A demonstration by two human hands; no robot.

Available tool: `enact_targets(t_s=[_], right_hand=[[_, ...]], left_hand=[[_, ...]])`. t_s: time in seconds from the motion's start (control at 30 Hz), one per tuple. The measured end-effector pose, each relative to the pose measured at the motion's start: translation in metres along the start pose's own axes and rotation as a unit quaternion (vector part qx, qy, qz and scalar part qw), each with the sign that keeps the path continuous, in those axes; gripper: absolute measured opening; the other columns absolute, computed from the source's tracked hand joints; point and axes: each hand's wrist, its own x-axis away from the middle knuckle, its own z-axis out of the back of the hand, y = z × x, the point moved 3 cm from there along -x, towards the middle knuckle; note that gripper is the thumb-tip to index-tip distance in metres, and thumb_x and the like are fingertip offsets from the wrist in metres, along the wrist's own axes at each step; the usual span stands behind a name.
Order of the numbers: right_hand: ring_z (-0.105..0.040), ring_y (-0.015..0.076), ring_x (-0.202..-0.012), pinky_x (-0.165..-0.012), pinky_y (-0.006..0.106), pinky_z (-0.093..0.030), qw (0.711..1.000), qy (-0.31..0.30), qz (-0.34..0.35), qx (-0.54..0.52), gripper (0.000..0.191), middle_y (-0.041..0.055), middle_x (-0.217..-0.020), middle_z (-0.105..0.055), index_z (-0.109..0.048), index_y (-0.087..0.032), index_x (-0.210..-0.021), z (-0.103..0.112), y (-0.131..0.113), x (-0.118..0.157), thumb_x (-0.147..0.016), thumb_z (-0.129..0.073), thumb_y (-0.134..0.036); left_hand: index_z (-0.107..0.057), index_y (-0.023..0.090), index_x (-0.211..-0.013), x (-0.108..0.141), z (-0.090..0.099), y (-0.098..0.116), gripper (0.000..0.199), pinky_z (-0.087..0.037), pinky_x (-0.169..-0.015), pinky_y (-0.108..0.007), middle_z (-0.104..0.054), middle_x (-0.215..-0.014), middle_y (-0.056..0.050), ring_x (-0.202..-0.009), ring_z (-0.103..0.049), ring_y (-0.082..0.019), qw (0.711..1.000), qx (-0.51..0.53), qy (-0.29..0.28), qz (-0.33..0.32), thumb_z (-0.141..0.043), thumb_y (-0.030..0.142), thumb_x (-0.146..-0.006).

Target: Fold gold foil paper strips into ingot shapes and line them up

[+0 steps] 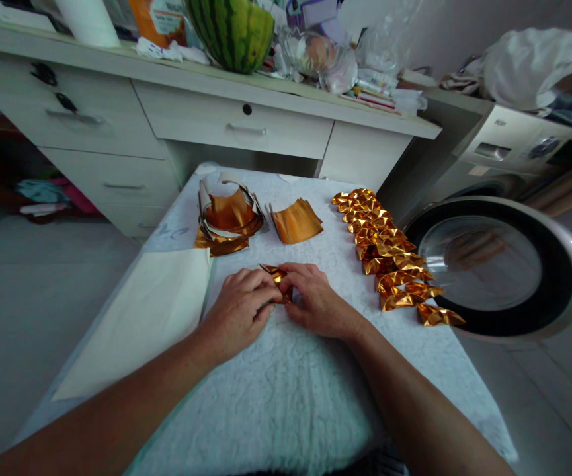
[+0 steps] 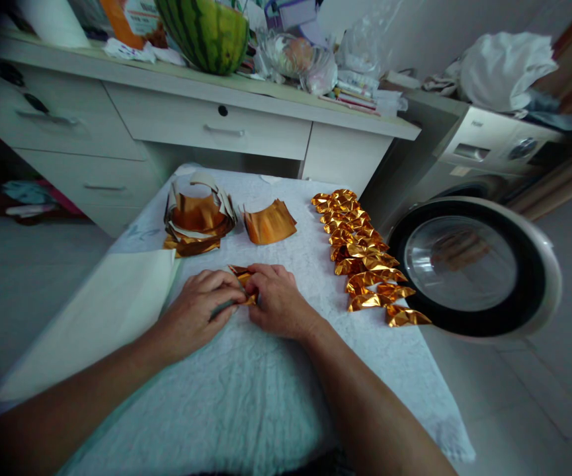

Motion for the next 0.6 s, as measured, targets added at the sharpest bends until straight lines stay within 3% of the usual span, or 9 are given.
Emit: enact_targets(t_s=[0.1, 0.27, 0.6], right_hand=[[-0.048, 0.0257, -0.12, -0.1, 0.044, -0.036, 1.0, 0.022, 0.015, -0.008, 0.015, 0.0096, -0.131, -0.056, -0.058, -0.019, -0.092, 0.001, 0.0, -0.001, -0.079, -0.063, -0.014], [-0.057, 0.0195, -0.096, -0.092, 0.036, -0.041, 0.998, 0.044, 0.046, 0.012, 0.013, 0.0054, -0.1, -0.064, -0.053, -0.018, -0.081, 0.001, -0.006, -0.005, -0.079, -0.062, -0.009], [-0.057, 0.0224, -0.102, -0.093, 0.036, -0.044, 0.991, 0.032, 0.063, 0.114, 0.013, 0.0098, -0.106, -0.066, -0.064, -0.014, -0.092, -0.003, -0.015, -0.004, -0.083, -0.057, -0.009]], left_hand=[[-0.066, 0.024, -0.098, 0.0, -0.001, -0.001, 0.019, -0.039, -0.087, -0.041, -0.062, -0.103, -0.002, -0.102, -0.052, -0.023, 1.0, -0.007, -0.009, 0.002, -0.057, 0.012, -0.086], [-0.066, 0.022, -0.1, -0.003, -0.004, -0.004, 0.02, -0.041, -0.089, -0.043, -0.062, -0.104, -0.003, -0.102, -0.053, -0.023, 1.0, -0.004, -0.018, 0.025, -0.059, 0.013, -0.084], [-0.065, 0.019, -0.094, -0.003, -0.003, -0.004, 0.011, -0.042, -0.088, -0.044, -0.063, -0.104, -0.004, -0.101, -0.053, -0.024, 0.999, -0.019, -0.018, 0.039, -0.06, 0.016, -0.084]])
